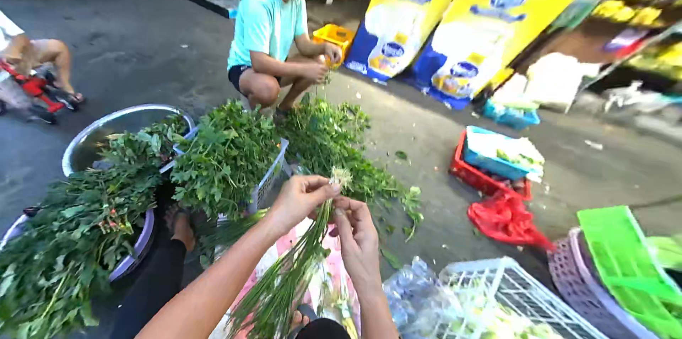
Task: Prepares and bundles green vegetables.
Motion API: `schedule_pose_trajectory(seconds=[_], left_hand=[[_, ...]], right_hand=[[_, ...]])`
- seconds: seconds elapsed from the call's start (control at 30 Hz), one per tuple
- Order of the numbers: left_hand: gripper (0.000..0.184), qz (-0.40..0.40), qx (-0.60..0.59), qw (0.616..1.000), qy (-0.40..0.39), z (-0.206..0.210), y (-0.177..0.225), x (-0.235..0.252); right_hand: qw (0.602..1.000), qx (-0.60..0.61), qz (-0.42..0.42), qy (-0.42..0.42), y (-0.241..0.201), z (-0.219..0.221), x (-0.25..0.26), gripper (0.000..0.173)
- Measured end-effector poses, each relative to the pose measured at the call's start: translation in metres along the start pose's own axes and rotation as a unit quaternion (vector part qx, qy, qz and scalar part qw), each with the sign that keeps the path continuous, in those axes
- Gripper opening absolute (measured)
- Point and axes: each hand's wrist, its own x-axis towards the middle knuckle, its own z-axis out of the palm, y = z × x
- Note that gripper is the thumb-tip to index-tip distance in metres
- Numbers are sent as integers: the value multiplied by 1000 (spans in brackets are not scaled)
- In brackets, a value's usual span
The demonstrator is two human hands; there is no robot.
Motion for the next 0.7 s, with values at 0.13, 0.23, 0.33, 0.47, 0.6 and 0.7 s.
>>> schedule_pose_trajectory(seconds=[0.13,0.23,0.33,0.47,0.6,0.7], left_hand=[[30,7,-7,1000,-3,-3,4,-1],[29,14,27,1000,-6,-10,15,-4],[27,-10,35,999,20,-13,26,-9],[25,-8,-2,1000,8,-12,24,-7],[26,-21,-17,1000,-6,-12,20,-9],[24,-29,3,999,-23,-13,16,-10]], right_hand=[[998,49,34,-7,-6,3,-1,28],[1000,23,1,-5,-11,3,6,16],[999,-4,-28,-27,-18,0,14,18],[999,-11,9,-32,-21,-7,16,19],[999,-20,16,-30,-17,-9,13,18],[998,-58,-24,13,-16,-7,11,16]])
